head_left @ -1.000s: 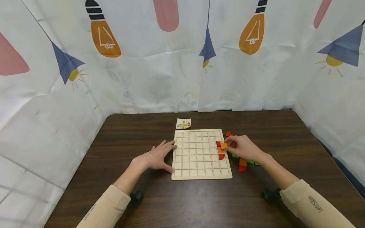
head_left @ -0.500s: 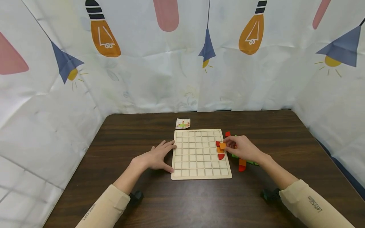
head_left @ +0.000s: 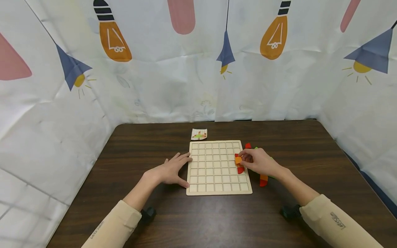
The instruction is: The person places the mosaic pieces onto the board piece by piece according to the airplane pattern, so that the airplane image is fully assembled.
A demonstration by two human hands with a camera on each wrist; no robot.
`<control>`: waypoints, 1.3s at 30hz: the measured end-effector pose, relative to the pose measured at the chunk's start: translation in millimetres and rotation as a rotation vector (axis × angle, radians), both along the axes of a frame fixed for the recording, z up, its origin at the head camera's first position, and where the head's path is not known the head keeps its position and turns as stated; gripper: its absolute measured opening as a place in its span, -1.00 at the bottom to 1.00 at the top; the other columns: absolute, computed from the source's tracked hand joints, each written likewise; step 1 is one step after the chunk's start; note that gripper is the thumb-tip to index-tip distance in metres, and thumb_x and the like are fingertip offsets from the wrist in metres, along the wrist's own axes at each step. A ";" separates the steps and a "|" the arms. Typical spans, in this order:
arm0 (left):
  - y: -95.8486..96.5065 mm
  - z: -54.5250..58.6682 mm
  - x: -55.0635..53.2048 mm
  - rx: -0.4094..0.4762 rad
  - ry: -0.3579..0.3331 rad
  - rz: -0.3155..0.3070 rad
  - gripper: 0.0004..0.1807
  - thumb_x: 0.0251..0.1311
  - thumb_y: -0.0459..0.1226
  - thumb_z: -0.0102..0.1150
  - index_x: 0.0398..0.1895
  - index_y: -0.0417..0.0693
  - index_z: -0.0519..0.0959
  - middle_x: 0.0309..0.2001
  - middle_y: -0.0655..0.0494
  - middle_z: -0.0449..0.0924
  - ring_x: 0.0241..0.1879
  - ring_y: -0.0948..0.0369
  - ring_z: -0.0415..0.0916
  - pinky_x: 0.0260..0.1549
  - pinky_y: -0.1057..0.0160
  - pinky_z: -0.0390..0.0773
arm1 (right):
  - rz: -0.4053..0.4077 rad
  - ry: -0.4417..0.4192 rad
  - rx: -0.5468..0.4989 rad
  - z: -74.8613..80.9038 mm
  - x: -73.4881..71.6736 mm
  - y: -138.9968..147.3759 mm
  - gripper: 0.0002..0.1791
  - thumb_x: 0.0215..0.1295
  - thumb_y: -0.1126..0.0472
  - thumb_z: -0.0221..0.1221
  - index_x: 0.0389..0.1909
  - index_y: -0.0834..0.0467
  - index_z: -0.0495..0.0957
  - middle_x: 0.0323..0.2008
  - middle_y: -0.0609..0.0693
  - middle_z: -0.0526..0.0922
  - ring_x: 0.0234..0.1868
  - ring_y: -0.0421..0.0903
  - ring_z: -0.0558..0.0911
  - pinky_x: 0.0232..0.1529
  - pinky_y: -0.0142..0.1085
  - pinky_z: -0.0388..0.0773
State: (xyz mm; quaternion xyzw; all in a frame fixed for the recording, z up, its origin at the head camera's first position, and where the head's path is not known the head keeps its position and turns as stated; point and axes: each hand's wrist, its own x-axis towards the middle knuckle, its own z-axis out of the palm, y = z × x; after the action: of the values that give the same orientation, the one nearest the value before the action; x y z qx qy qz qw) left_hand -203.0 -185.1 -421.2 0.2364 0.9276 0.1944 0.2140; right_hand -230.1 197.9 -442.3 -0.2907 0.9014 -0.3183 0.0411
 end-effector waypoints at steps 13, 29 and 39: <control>-0.8 -1.7 0.8 0.006 0.001 0.005 0.07 0.08 0.06 0.56 0.60 -0.03 0.20 0.65 -0.03 -0.11 0.59 -0.21 -0.29 0.31 -0.55 -0.17 | 0.025 -0.018 -0.018 -0.7 1.9 -7.7 -0.78 0.33 0.28 0.37 -0.05 0.23 0.65 -0.32 -0.19 0.65 -0.33 -0.22 0.58 -0.25 -0.31 0.61; 0.5 -2.0 -0.3 -0.002 0.009 0.005 0.07 0.07 0.05 0.57 0.59 -0.02 0.21 0.65 -0.01 -0.10 0.60 -0.20 -0.29 0.31 -0.55 -0.16 | 0.042 -0.017 -0.020 -0.7 2.5 -14.3 -0.79 0.35 0.30 0.35 -0.04 0.22 0.65 -0.31 -0.19 0.63 -0.31 -0.22 0.58 -0.23 -0.30 0.61; 1.0 -1.1 0.4 -0.001 0.009 0.001 0.07 0.08 0.05 0.56 0.59 -0.03 0.21 0.65 -0.02 -0.10 0.60 -0.20 -0.29 0.31 -0.55 -0.16 | 0.055 -0.031 -0.007 2.3 2.7 -18.3 -0.79 0.34 0.31 0.34 -0.04 0.25 0.64 -0.30 -0.16 0.63 -0.30 -0.21 0.57 -0.23 -0.30 0.60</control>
State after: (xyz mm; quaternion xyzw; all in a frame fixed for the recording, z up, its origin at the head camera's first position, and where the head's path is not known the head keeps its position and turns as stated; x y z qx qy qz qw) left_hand -202.6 -184.1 -422.3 0.2366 0.9288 0.1928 0.2101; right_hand -227.4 179.6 -440.0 -0.3106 0.8911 -0.3248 0.0625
